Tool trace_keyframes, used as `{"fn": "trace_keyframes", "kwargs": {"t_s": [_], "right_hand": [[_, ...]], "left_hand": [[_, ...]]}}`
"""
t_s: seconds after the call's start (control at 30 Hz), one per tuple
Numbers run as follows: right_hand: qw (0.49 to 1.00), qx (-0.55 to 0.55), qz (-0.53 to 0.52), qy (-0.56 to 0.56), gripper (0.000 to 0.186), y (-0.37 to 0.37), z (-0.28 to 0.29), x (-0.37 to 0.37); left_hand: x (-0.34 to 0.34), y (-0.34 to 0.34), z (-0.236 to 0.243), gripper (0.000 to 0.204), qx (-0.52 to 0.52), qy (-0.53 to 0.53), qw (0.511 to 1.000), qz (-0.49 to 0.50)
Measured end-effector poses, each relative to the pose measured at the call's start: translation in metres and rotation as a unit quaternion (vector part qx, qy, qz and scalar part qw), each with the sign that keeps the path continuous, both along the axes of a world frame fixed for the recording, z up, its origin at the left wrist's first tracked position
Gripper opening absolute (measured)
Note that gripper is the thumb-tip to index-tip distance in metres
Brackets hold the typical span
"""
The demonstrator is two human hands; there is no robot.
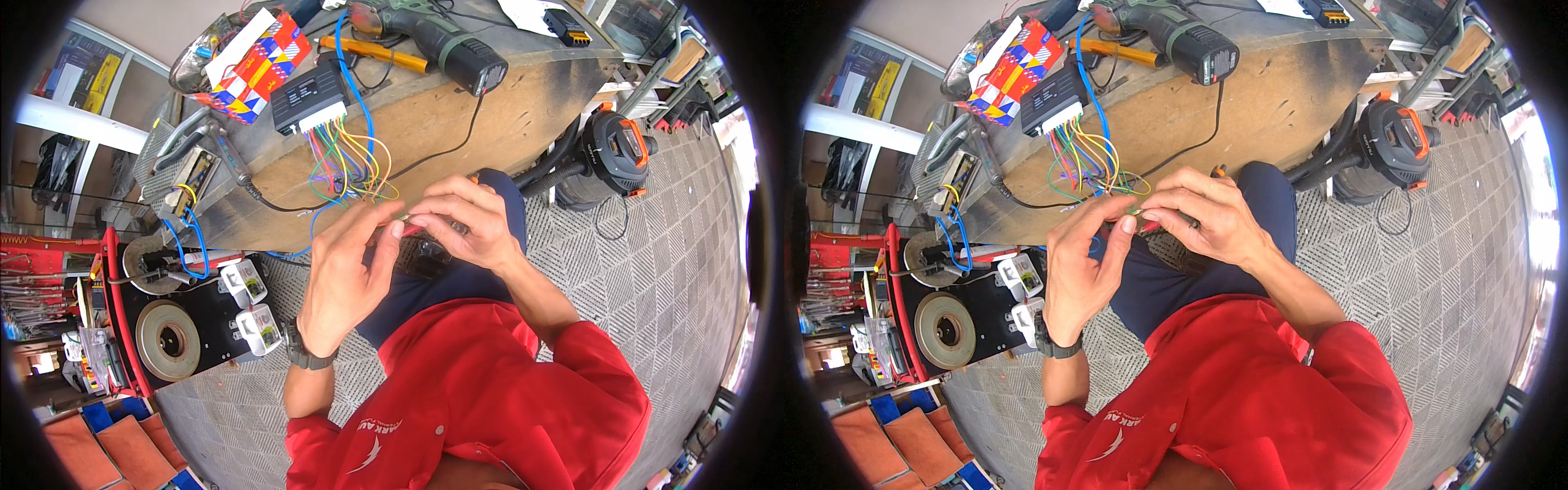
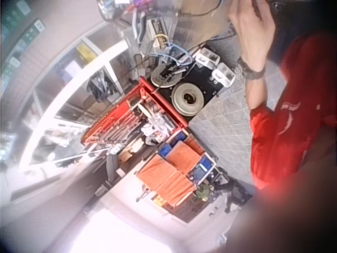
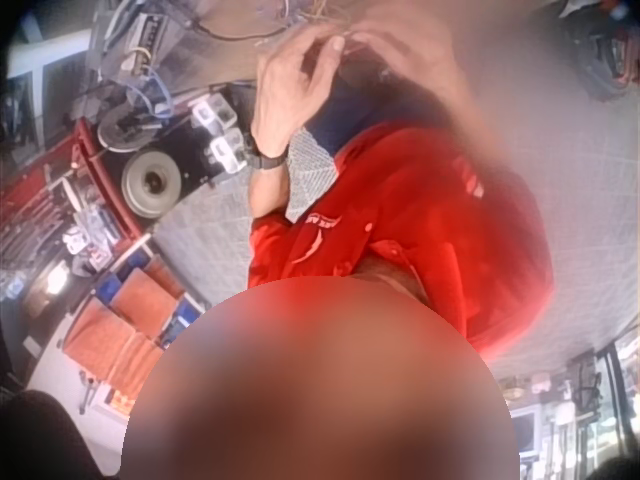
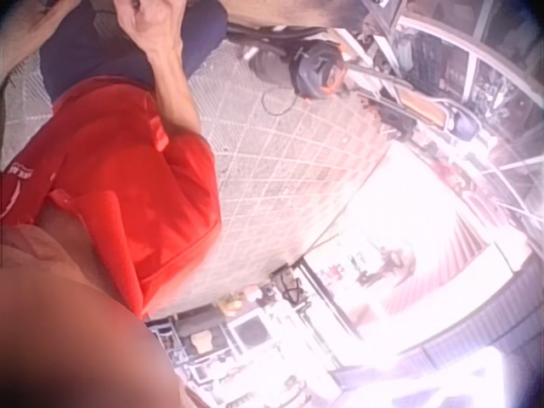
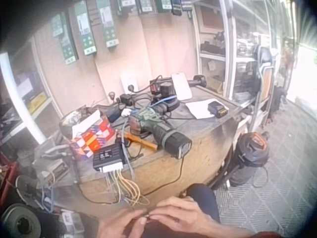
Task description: The person sits on the floor and repairs an electrical wiring harness by stripping wire ends, twisting them together, and securing the connections with heat-shrink tubing. The person uses a utility knife to strip insulation and a lighter to shrink the tubing.
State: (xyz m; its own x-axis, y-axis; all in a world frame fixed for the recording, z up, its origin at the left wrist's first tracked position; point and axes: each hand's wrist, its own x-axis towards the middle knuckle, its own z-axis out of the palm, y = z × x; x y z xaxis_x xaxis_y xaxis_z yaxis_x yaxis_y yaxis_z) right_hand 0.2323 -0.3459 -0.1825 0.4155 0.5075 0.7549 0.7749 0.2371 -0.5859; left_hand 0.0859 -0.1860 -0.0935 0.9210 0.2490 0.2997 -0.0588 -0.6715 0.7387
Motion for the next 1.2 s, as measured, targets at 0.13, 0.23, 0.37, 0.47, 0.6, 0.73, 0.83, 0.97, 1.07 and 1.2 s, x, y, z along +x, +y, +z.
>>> {"fn": "trace_keyframes", "kwargs": {"t_s": [0.13,0.23,0.37,0.47,0.6,0.73,0.83,0.97,1.07,1.2], "right_hand": [[1.000,-0.014,-0.006,-0.011,0.017,-0.002,0.004,-0.002],[0.998,-0.034,0.001,0.055,0.011,-0.003,0.007,-0.008],[0.923,-0.183,0.057,0.332,0.007,-0.008,0.003,-0.011],[0.709,-0.100,0.243,0.655,0.024,-0.002,-0.006,-0.004],[0.750,-0.150,0.217,0.607,0.031,-0.010,-0.007,0.000],[0.964,-0.136,0.024,0.228,0.033,-0.021,0.002,-0.005],[0.991,-0.099,-0.025,0.091,0.035,-0.016,0.004,-0.005],[0.998,-0.061,-0.026,0.006,0.022,-0.003,-0.001,-0.004],[0.996,-0.078,-0.021,0.048,0.014,-0.002,-0.006,-0.008],[0.967,-0.104,-0.007,0.234,0.008,0.003,-0.008,-0.018]], "left_hand": [[0.000,0.004,-0.004,0.014,0.036,-0.016,0.999,-0.030],[0.002,0.011,-0.011,0.021,0.137,-0.045,0.988,-0.057],[0.008,0.022,-0.022,0.032,0.296,-0.083,0.946,-0.101],[0.013,0.027,-0.028,0.037,0.382,-0.098,0.909,-0.137],[0.018,0.030,-0.027,0.033,0.301,-0.105,0.939,-0.127],[0.017,0.031,-0.020,0.023,0.163,-0.067,0.980,-0.090],[0.017,0.031,-0.016,0.017,0.143,-0.047,0.983,-0.101],[0.017,0.030,-0.012,0.017,0.137,-0.023,0.984,-0.114],[0.016,0.029,-0.013,0.018,0.175,-0.024,0.977,-0.118],[0.016,0.026,-0.019,0.017,0.308,-0.066,0.943,-0.112]]}}
